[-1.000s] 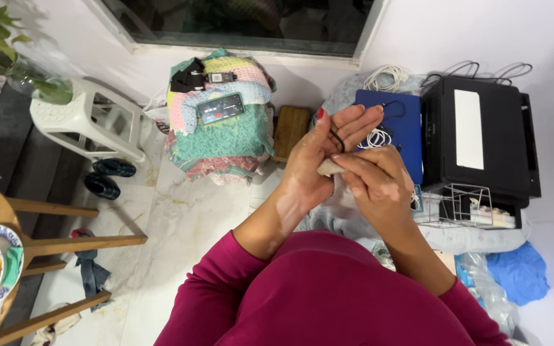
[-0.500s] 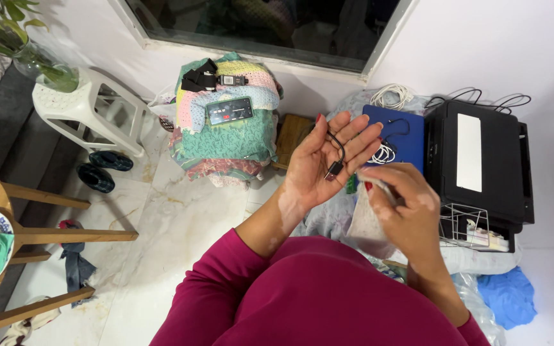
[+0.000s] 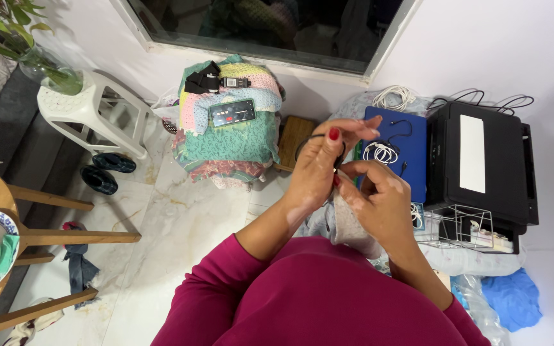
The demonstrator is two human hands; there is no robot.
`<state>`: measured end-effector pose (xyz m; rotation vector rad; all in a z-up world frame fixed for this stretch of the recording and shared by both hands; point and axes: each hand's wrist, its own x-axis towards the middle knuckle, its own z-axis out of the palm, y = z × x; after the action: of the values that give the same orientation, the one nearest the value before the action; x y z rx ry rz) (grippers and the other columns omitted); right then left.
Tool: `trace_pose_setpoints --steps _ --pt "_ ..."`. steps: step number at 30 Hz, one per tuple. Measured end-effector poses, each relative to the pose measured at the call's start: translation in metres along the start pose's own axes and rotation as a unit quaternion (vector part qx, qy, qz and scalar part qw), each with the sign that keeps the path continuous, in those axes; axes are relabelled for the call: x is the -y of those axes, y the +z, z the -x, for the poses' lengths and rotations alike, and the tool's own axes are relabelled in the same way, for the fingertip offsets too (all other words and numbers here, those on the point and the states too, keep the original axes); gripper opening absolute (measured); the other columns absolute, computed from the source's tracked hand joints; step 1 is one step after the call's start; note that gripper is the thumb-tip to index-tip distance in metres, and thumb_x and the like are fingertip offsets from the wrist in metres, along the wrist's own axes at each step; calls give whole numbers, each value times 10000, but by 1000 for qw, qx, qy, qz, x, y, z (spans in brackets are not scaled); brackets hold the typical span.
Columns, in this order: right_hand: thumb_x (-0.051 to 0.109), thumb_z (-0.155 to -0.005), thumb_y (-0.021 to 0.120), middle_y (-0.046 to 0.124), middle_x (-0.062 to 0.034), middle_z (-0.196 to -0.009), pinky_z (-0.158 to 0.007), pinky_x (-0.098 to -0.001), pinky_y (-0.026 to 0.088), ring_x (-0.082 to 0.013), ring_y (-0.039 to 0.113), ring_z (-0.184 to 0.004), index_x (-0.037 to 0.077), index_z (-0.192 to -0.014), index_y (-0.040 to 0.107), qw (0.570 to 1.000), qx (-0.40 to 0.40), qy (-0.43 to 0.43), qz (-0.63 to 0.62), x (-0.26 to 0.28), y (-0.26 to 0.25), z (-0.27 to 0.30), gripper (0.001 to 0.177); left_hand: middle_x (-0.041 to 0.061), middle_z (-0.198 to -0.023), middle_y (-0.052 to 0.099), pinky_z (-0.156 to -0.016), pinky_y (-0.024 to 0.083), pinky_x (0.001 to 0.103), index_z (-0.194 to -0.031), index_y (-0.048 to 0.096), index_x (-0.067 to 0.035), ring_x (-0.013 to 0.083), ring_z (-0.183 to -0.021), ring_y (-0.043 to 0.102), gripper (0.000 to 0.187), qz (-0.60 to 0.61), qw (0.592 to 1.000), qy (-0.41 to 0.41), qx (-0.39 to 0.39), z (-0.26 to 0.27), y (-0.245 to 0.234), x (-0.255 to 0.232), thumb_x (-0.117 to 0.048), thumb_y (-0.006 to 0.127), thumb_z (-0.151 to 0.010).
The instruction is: The person organizes several USB cables by coiling them and placing them into a small drawer. They handle black and white cables one at a time, coil each, and store them in a drawer beneath a blue laptop.
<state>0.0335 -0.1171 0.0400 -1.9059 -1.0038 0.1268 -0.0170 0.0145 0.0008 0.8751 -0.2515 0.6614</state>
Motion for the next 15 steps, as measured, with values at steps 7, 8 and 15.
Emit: trace_pose_setpoints --steps 7,8,15 --pt "160 -911 763 628 29 -666 -519 -227 414 -26 509 -564 48 -993 738 993 16 76 -86 -14 4 -1 142 32 -997 544 -1074 453 314 -1211 662 4 136 -1015 555 426 -104 994 -21 -29 2 5 -2 -370 458 -1200" --pt "164 -897 775 607 28 -643 -512 -228 401 -28 493 -554 43 -979 733 994 15 79 -80 -17 4 -1 152 20 -1021 513 -1036 450 305 -1230 665 0 119 -994 510 429 -100 993 -47 -29 3 5 -3 -372 455 -1184" --pt "108 -868 784 569 19 -660 -526 -215 393 -45 484 -585 8 -928 717 985 17 142 -93 -37 6 -1 134 -1 -1076 502 -1060 419 261 -1413 606 -36 88 -1027 504 460 -162 982 -87 39 6 8 -14 -384 402 -1192"
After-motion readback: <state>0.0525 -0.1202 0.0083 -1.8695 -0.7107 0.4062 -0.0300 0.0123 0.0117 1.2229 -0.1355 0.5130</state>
